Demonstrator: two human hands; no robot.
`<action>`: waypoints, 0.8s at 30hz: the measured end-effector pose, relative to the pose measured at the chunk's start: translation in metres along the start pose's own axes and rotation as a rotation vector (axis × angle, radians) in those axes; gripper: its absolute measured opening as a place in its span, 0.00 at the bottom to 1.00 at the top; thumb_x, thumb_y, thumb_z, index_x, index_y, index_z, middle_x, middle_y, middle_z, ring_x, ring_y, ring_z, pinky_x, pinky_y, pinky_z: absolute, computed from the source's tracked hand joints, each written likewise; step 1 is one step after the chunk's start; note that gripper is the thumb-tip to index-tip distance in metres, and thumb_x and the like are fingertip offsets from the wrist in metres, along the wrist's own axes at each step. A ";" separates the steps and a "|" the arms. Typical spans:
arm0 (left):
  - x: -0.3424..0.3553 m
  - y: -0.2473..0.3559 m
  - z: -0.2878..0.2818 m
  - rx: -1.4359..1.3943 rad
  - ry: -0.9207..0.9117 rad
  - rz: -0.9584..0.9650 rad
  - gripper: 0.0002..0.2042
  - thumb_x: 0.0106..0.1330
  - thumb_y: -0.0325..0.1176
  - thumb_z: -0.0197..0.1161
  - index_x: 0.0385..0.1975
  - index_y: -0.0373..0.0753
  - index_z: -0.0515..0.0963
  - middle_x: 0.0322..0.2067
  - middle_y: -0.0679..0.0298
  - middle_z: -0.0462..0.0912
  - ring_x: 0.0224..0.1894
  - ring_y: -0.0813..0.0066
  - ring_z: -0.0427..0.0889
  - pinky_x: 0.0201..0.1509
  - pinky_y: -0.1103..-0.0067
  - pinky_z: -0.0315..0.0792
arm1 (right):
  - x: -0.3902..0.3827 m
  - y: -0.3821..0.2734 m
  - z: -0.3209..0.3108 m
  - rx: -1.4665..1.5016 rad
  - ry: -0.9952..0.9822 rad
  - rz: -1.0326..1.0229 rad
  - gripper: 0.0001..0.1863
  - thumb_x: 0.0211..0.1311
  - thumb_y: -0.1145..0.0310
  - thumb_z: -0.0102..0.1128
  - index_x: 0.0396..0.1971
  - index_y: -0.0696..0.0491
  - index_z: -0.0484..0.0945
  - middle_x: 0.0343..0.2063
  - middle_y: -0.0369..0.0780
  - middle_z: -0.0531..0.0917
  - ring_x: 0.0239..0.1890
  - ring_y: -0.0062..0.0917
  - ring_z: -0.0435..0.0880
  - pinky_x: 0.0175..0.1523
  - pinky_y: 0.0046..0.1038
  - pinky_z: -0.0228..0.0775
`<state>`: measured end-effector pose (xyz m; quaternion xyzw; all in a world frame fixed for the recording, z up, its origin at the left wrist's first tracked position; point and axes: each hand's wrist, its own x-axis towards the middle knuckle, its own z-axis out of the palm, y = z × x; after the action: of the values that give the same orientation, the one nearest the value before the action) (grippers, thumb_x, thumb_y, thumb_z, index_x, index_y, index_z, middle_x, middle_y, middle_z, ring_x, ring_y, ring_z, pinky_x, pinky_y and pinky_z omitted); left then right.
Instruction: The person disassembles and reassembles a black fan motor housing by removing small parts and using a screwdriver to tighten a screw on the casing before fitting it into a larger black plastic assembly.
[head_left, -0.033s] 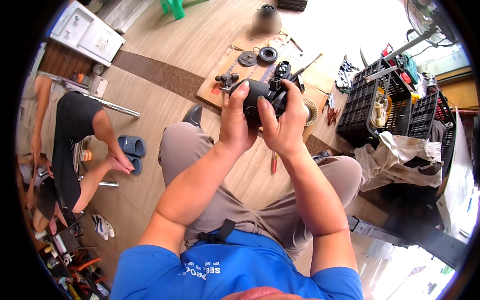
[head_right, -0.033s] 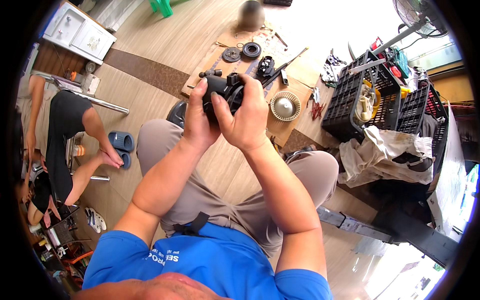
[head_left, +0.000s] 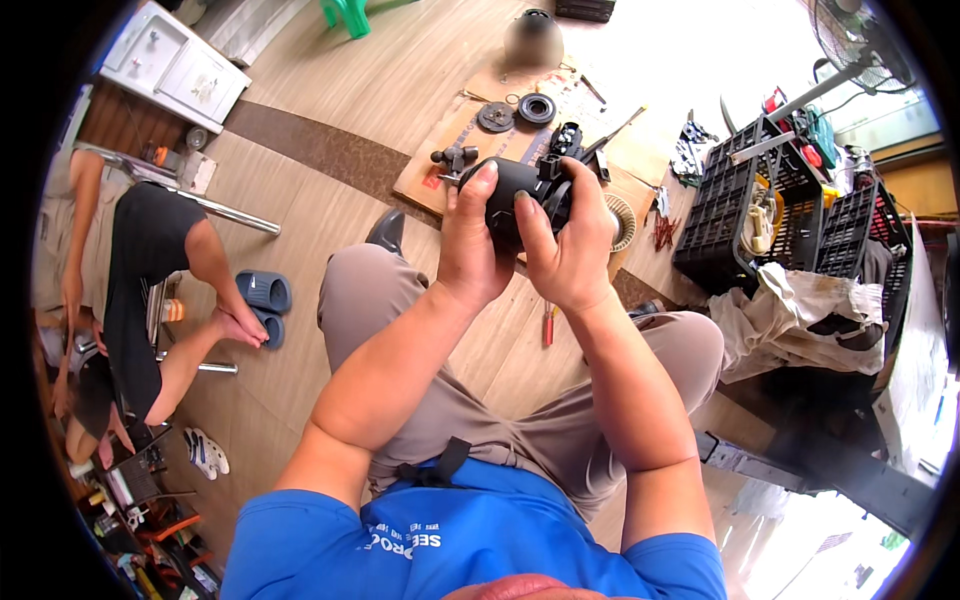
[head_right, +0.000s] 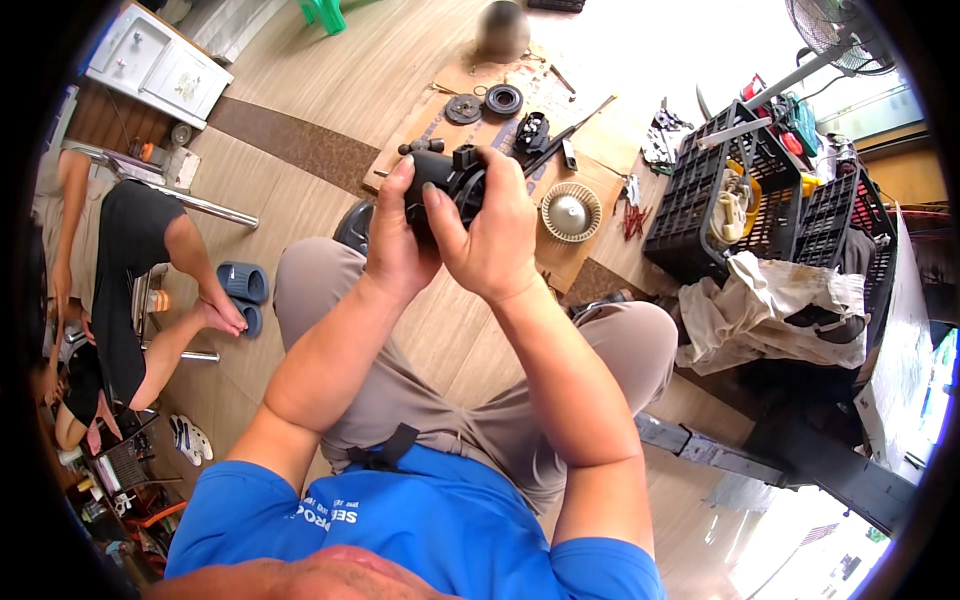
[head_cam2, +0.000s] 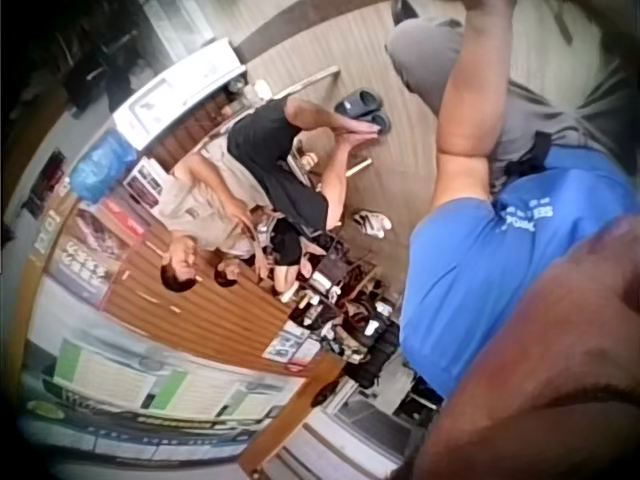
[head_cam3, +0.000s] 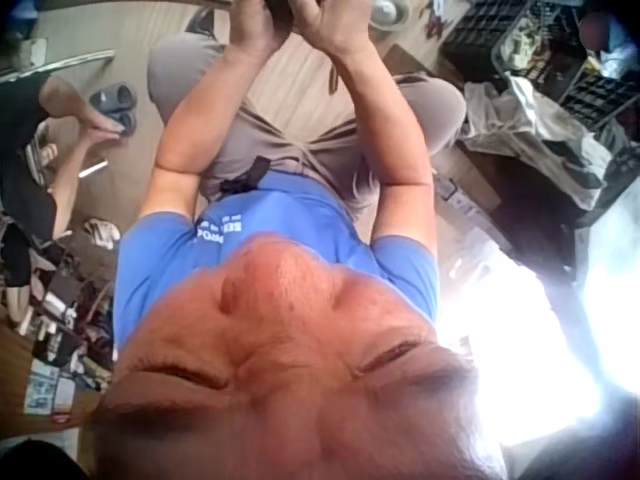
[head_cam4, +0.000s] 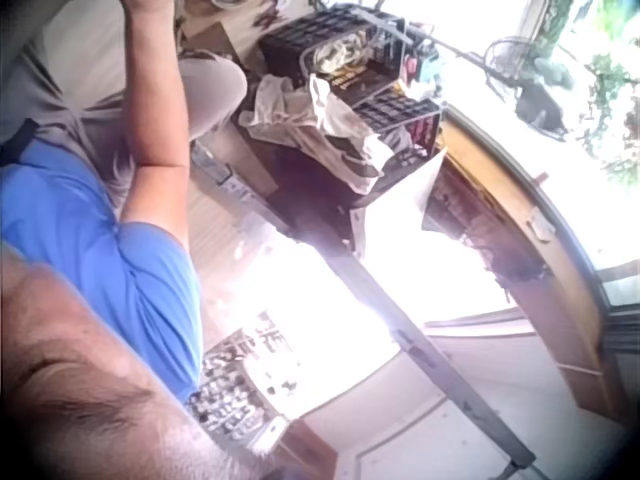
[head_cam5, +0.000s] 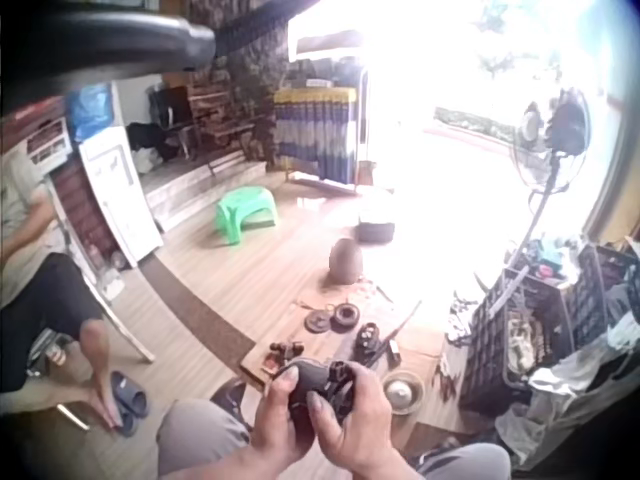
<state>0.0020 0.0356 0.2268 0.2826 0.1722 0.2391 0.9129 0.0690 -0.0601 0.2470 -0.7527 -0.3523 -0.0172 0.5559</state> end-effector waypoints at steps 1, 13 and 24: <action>0.000 0.001 0.000 -0.006 0.013 -0.001 0.15 0.70 0.45 0.58 0.45 0.40 0.72 0.36 0.65 0.81 0.36 0.75 0.85 0.40 0.76 0.83 | 0.001 0.001 -0.002 -0.027 -0.040 -0.005 0.32 0.58 0.59 0.69 0.53 0.68 0.70 0.41 0.56 0.80 0.41 0.50 0.82 0.48 0.41 0.74; 0.002 -0.004 -0.004 0.026 0.023 -0.039 0.21 0.70 0.52 0.58 0.48 0.39 0.75 0.42 0.63 0.82 0.44 0.73 0.82 0.53 0.75 0.77 | -0.001 0.004 0.008 -0.037 0.104 -0.070 0.32 0.59 0.58 0.68 0.53 0.68 0.70 0.41 0.57 0.80 0.44 0.50 0.81 0.49 0.40 0.73; 0.004 -0.004 -0.007 0.018 0.053 -0.013 0.18 0.70 0.51 0.58 0.42 0.40 0.77 0.36 0.65 0.83 0.38 0.74 0.82 0.46 0.77 0.79 | 0.001 0.005 0.015 -0.011 0.124 -0.020 0.26 0.62 0.59 0.63 0.50 0.65 0.73 0.40 0.56 0.81 0.41 0.50 0.81 0.48 0.40 0.73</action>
<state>0.0040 0.0377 0.2181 0.2831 0.2002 0.2392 0.9069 0.0668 -0.0470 0.2379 -0.7497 -0.3248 -0.0712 0.5722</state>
